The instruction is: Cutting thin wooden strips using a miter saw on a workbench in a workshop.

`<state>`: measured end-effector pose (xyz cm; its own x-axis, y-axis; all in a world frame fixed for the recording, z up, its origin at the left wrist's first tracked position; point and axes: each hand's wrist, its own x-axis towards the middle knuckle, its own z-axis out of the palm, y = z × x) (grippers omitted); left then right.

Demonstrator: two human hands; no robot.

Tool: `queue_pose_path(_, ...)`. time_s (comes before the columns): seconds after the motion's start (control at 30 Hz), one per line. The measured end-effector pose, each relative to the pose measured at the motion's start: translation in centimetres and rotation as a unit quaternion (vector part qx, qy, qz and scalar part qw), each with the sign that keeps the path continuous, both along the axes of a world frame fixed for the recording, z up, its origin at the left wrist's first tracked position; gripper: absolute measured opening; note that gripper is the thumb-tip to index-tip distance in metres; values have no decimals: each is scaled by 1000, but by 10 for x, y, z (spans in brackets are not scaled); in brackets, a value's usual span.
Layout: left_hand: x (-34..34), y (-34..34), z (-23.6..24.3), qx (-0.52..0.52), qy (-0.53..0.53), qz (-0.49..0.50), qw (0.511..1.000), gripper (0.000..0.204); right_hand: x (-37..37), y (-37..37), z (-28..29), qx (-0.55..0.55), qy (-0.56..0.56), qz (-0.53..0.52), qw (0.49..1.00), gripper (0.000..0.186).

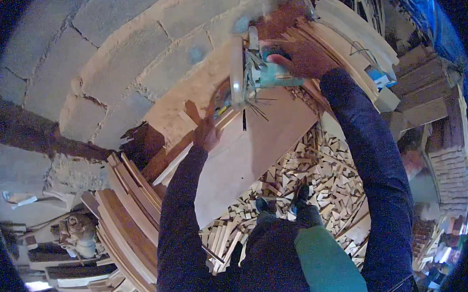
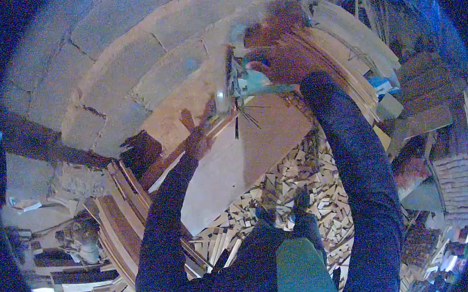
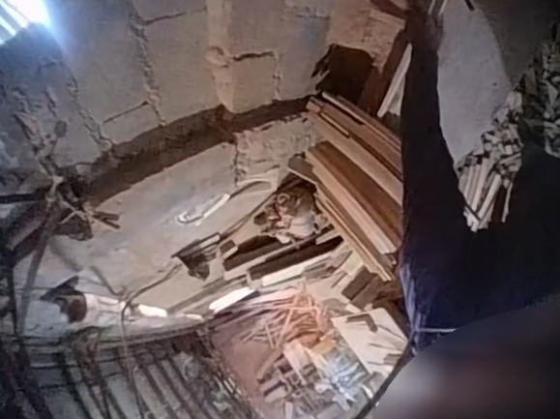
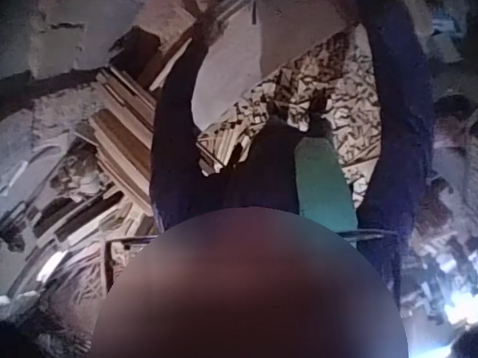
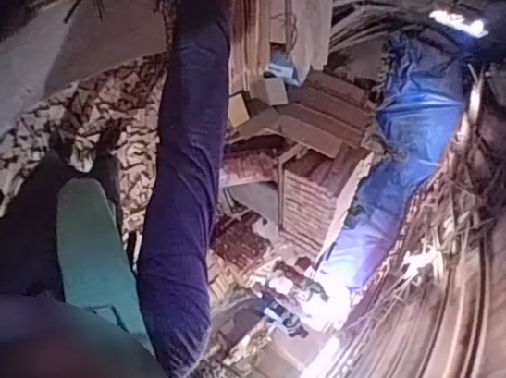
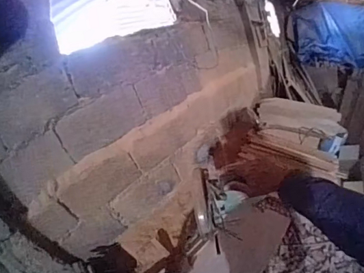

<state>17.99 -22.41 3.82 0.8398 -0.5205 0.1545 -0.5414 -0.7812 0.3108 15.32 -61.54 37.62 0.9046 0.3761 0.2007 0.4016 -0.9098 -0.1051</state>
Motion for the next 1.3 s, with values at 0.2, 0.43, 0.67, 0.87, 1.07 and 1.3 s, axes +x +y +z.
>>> queue_pose_path(0.2, 0, -4, 6, 44, -31, 2, 999, 75, -20, 8, -2, 11, -1, 5, 1000, 57)
queue_pose_path(0.43, 0, -1, -2, 44, -54, -8, 998, 73, -71, 28, -59, 116, -112, 23, 987, 65)
queue_pose_path(0.67, -1, -1, 4, 38, -35, 0, 999, 73, -96, 41, -105, 15, -137, -38, 990, 62)
queue_pose_path(0.87, -5, -2, 13, 35, -42, -3, 998, 75, -94, 37, -97, 18, -117, -16, 993, 60)
queue_pose_path(1.07, 0, -1, 1, 23, -69, -15, 997, 72, -63, 24, -56, -2, -163, 28, 986, 62)
queue_pose_path(1.3, 10, 2, -23, -31, 28, -4, 999, 71, -7, -2, -4, 59, 14, 79, 995, 78)
